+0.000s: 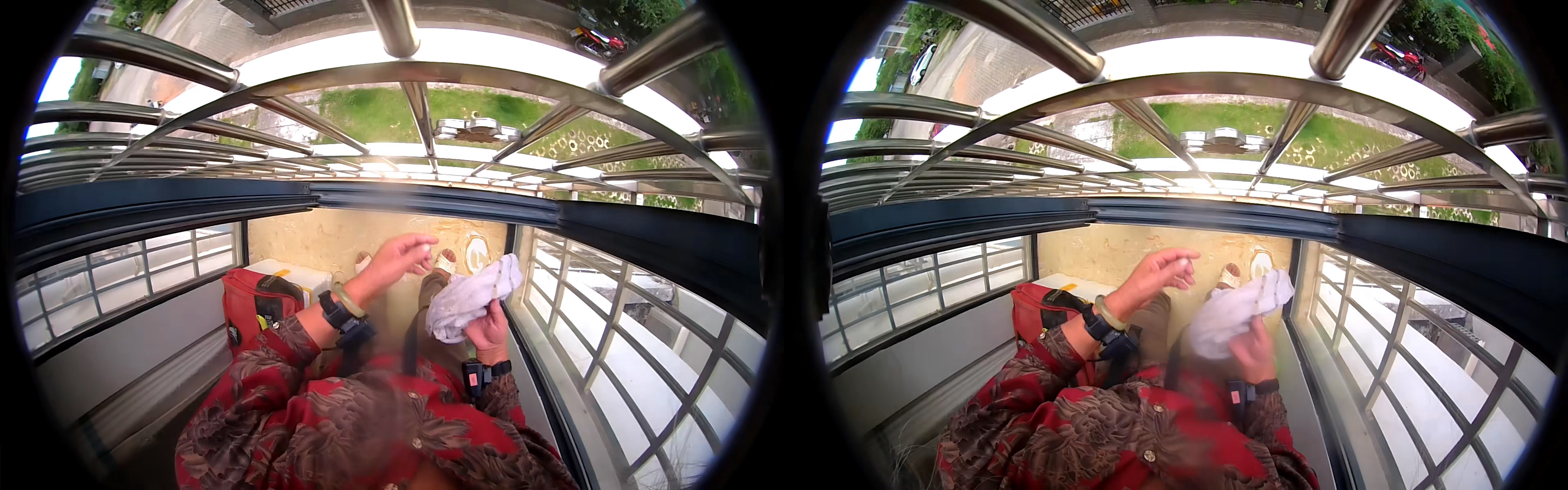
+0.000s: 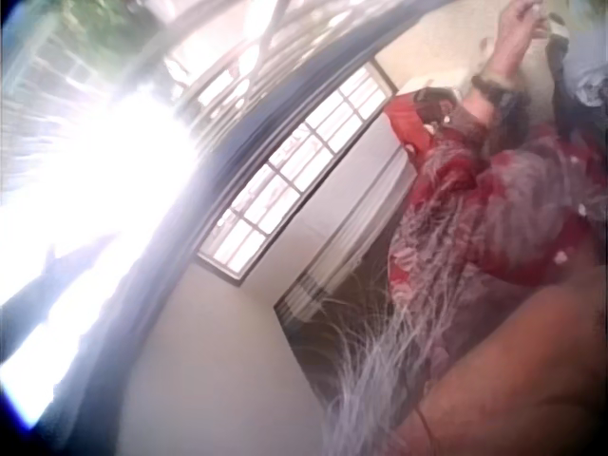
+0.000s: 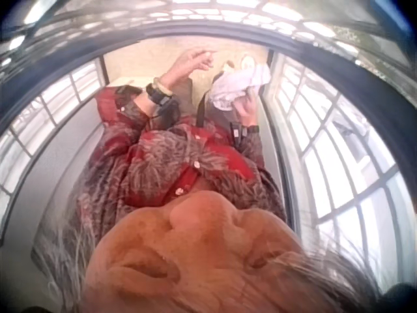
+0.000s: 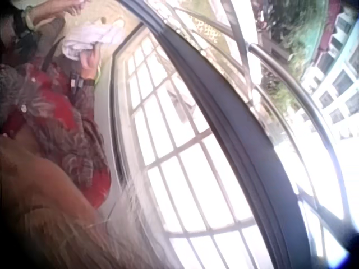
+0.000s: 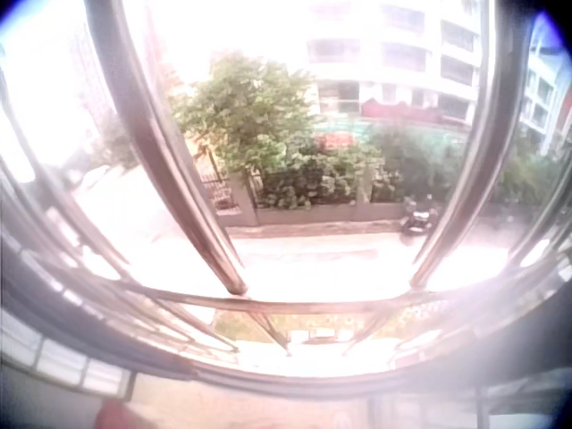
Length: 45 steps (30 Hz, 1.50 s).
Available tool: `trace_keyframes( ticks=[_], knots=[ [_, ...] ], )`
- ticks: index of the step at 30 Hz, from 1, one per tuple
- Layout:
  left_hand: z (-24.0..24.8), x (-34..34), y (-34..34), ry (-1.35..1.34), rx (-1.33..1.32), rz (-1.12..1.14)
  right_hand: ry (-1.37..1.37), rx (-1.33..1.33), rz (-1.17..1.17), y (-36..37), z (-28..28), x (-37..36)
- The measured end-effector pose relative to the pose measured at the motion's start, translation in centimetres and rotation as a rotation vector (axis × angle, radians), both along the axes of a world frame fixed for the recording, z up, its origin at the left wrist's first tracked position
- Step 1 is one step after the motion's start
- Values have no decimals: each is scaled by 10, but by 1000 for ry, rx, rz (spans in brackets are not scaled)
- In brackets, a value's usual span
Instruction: The person wipes the metal security bars and the sliding window frame using a white cloth.
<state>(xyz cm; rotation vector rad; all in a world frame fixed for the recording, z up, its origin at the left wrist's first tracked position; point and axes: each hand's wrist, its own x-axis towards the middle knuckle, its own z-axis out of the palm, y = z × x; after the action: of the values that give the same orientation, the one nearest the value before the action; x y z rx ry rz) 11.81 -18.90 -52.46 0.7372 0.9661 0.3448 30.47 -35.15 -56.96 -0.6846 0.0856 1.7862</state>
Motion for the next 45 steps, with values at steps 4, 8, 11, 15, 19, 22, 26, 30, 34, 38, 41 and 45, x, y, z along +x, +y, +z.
trace_keyframes(
  ticks=[4,8,11,15,19,22,26,30,34,38,41,45],
  knots=[
    [-1,-2,-64,-89,-14,46,99,-18,-89,42,26,-23],
    [0,-19,-58,245,47,-408,-510,-62,257,51,-4,-29],
    [-14,-36,-72,56,104,14,-467,-147,422,73,1,-28],
    [-20,-79,-81,-6,44,347,-511,-104,494,83,5,-18],
    [-18,-116,-82,-61,-67,741,-261,-135,-39,91,-25,-2],
    [-18,-129,-84,-160,-200,839,-274,-161,-297,111,-41,-20],
    [-26,-136,-82,-167,-196,856,-561,40,-315,145,-47,-59],
    [-33,-151,-79,-186,-215,903,-1057,343,-97,183,-48,-118],
    [-35,-166,-78,-147,-216,903,-1396,693,274,207,-63,-179],
    [-37,-178,-77,-99,-206,839,-1568,850,496,231,-85,-223],
    [-42,-189,-77,-91,-211,816,-1497,753,703,246,-98,-250],
    [-41,-200,-69,-93,-231,827,-1546,646,674,250,-106,-279]
  ],
)
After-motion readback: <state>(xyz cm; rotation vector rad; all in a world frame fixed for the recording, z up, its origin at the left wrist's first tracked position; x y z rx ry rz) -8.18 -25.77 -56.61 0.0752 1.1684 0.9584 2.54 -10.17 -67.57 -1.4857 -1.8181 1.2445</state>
